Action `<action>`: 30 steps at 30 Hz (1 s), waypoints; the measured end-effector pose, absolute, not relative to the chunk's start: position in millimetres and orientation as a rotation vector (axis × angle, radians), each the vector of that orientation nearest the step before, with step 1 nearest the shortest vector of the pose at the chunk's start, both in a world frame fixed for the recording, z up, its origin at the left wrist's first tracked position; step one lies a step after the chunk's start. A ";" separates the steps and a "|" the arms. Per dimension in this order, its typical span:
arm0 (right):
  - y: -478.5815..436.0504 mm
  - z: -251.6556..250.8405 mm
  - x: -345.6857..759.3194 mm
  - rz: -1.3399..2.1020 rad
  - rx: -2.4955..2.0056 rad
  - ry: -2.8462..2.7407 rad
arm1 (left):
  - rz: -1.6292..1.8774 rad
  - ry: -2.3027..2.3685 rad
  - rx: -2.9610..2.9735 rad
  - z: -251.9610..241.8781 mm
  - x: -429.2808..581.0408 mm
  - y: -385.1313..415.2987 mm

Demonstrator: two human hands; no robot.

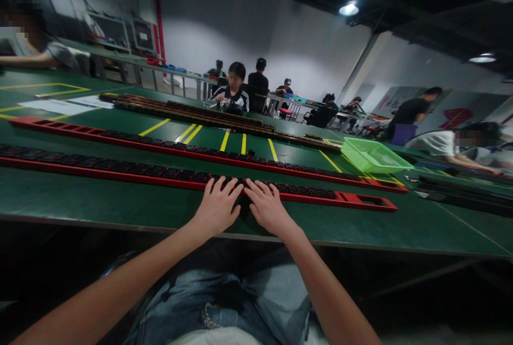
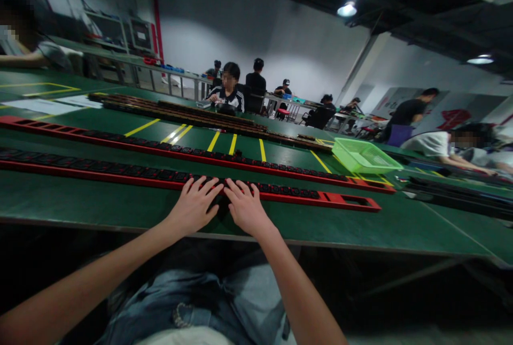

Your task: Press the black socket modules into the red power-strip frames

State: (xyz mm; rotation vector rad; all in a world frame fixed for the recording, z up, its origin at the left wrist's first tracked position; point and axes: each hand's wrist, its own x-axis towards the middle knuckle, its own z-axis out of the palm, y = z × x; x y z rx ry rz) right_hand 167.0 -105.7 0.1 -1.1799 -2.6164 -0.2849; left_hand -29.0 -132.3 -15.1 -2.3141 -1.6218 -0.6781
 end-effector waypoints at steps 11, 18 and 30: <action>-105.7 -1.1 167.1 -0.273 -1.182 -2.607 | -0.658 -1.625 -2.319 -18.2 -31.0 -133.8; -103.4 -2.5 167.7 -0.214 -1.184 -2.576 | -0.676 -1.622 -2.333 -18.9 -31.9 -133.3; -103.5 -2.8 168.4 -0.219 -1.187 -2.570 | -0.659 -1.625 -2.329 -18.5 -31.5 -133.6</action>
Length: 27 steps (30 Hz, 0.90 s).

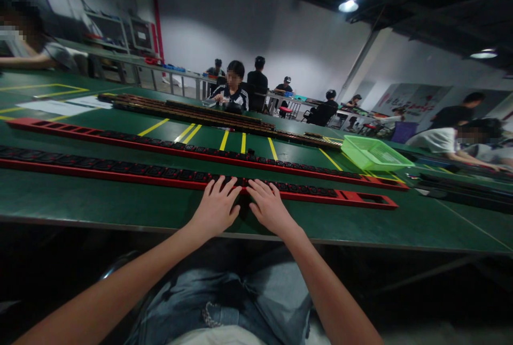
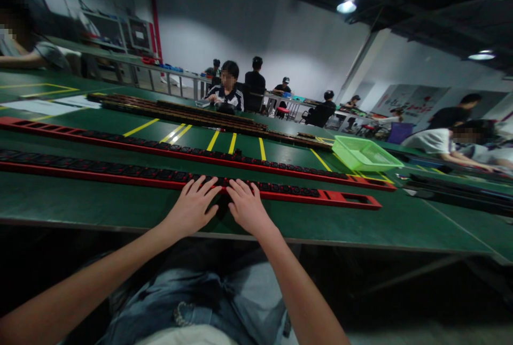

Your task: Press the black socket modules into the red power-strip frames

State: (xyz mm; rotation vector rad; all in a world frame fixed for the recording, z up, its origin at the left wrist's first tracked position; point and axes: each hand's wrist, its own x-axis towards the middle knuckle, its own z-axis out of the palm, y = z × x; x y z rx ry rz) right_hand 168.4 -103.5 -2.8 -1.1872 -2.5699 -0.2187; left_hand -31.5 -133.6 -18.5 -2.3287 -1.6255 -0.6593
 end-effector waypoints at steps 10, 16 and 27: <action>-103.8 -2.7 168.6 -0.204 -1.186 -2.563 | -0.681 -1.621 -2.332 -18.5 -31.1 -133.9; -104.3 -2.1 168.8 -0.202 -1.183 -2.558 | -0.675 -1.619 -2.333 -17.1 -30.9 -134.3; -102.8 -3.2 169.8 -0.198 -1.169 -2.563 | -0.670 -1.626 -2.330 -17.0 -30.5 -134.7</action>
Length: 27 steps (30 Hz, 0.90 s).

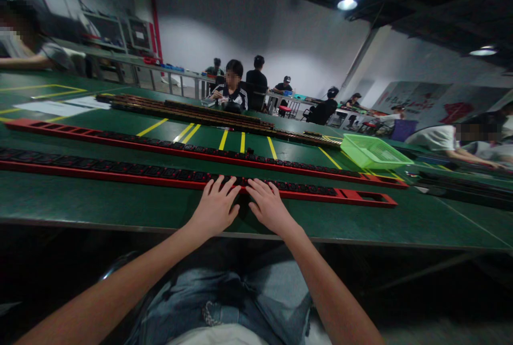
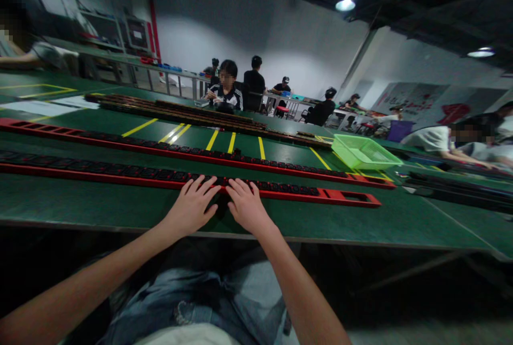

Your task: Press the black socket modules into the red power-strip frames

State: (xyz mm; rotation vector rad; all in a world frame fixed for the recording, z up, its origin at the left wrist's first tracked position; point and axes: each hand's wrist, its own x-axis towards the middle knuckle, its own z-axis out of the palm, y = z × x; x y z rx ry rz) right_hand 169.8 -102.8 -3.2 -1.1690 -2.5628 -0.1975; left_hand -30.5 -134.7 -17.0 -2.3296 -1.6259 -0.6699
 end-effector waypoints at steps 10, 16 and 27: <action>-101.5 -4.6 170.2 -0.197 -1.169 -2.564 | -0.706 -1.622 -2.342 -17.5 -30.7 -134.3; -102.0 -4.4 169.8 -0.195 -1.173 -2.562 | -0.708 -1.622 -2.342 -18.3 -30.9 -133.8; -102.6 -2.7 169.6 -0.178 -1.168 -2.559 | -0.720 -1.612 -2.342 -19.9 -31.7 -132.7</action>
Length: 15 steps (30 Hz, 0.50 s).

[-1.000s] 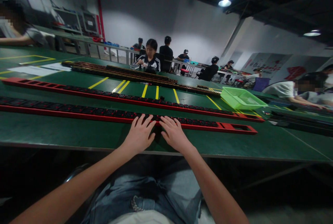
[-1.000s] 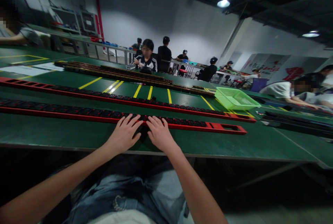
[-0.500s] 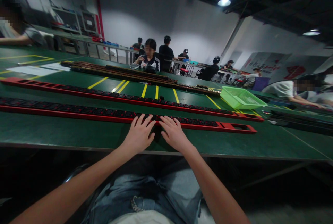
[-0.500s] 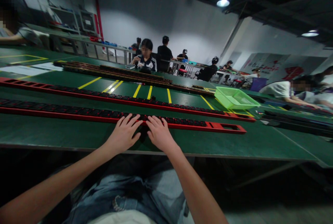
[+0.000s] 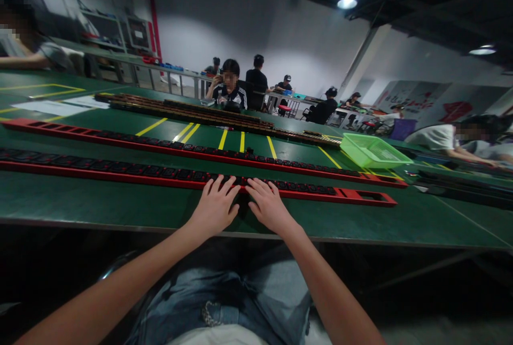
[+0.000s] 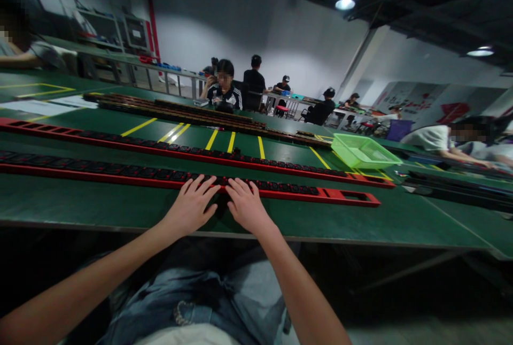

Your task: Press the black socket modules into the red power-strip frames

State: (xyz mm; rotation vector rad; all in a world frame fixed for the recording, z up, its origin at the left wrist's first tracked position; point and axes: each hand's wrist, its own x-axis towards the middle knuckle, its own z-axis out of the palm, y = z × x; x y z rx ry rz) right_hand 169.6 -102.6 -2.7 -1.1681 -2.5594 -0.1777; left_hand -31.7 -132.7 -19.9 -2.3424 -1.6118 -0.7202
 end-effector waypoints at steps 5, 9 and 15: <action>-102.7 -3.0 169.9 -0.177 -1.163 -2.561 | -0.698 -1.609 -2.338 -20.2 -31.7 -132.7; -103.3 -2.6 169.9 -0.171 -1.167 -2.559 | -0.682 -1.606 -2.333 -19.7 -31.5 -133.1; -103.6 -1.8 169.7 -0.170 -1.176 -2.563 | -0.689 -1.606 -2.338 -19.1 -31.3 -133.6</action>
